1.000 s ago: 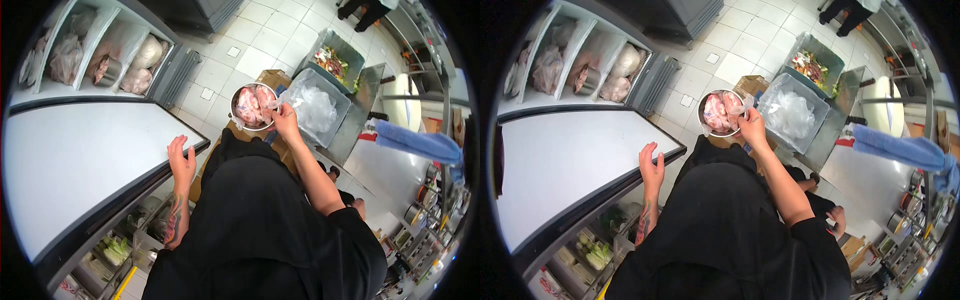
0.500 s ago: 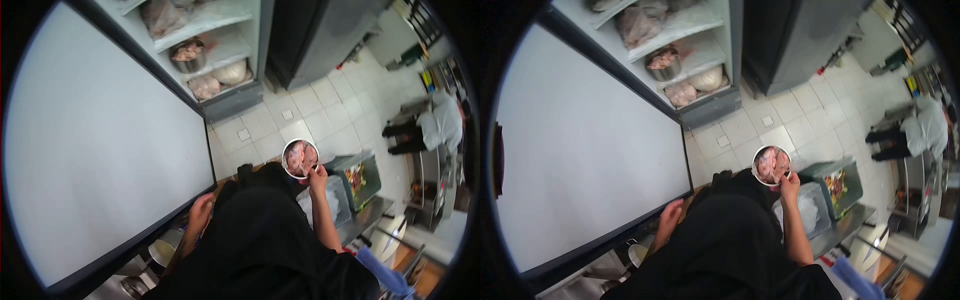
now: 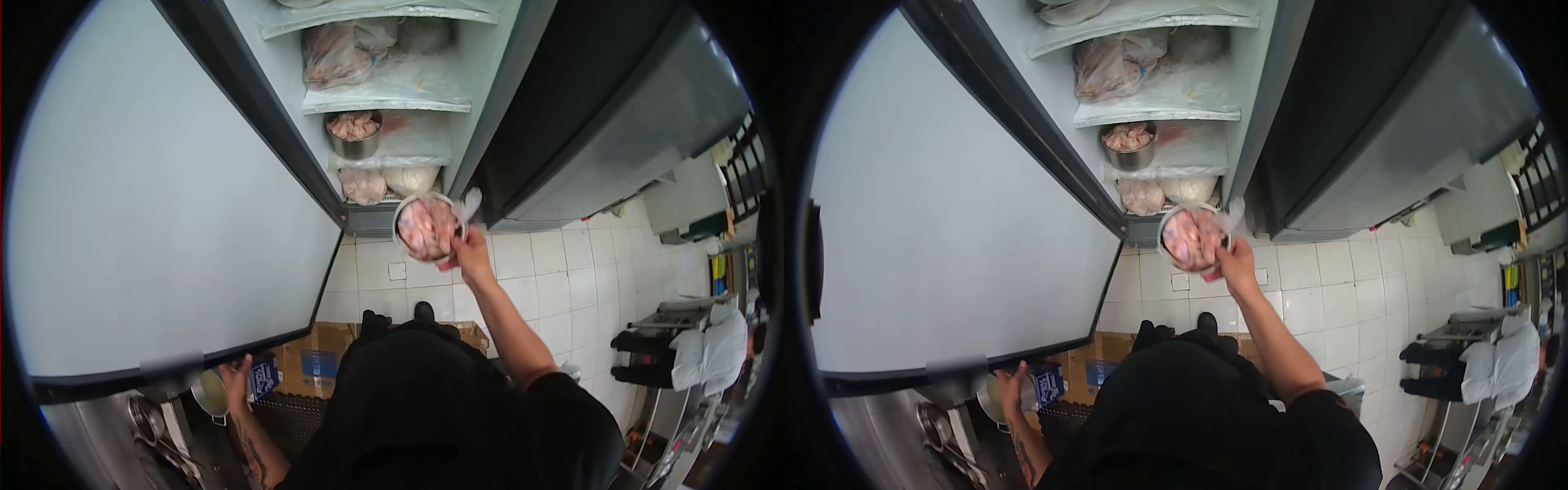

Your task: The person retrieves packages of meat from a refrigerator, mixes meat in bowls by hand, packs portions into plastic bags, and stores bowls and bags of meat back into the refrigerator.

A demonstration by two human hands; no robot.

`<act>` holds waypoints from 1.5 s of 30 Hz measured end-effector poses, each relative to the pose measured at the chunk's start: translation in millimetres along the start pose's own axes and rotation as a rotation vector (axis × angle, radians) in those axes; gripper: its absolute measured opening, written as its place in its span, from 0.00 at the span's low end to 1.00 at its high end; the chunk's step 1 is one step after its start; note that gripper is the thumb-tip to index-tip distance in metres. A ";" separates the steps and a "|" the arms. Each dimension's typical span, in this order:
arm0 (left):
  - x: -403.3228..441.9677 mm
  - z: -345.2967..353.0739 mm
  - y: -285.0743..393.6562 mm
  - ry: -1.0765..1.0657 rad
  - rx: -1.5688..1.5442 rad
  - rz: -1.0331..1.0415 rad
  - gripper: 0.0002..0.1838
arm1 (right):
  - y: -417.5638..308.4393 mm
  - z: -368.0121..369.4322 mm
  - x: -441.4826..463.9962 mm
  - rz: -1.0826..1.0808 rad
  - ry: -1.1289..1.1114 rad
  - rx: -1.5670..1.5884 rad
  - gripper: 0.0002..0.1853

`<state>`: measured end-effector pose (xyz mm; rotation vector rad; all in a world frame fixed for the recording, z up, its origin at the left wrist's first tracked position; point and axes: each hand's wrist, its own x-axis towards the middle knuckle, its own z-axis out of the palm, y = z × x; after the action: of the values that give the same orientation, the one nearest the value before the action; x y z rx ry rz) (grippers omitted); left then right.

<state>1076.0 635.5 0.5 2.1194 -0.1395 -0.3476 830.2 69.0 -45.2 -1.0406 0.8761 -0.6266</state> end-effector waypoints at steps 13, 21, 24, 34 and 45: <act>8.6 2.8 64.0 0.612 -0.337 0.011 0.41 | -232.7 114.9 271.5 -0.224 -0.221 0.255 0.11; 13.1 4.8 92.8 0.569 -0.111 0.114 0.24 | -155.0 154.3 347.0 -0.523 0.061 0.284 0.14; 35.4 -0.2 75.2 0.613 -0.250 0.327 0.40 | -94.8 198.4 188.6 -0.544 -0.364 0.054 0.09; 121.2 -50.9 60.4 0.531 -0.227 0.507 0.41 | 181.8 207.9 -52.0 -0.661 -0.963 -0.988 0.10; 137.5 -79.1 64.5 0.364 -0.105 0.370 0.45 | 183.8 291.9 -149.1 -0.450 -1.026 -1.059 0.16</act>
<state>1233.2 632.1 68.4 1.9669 -0.2869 0.2434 1009.0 395.1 -98.8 -2.2570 -0.0347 0.1414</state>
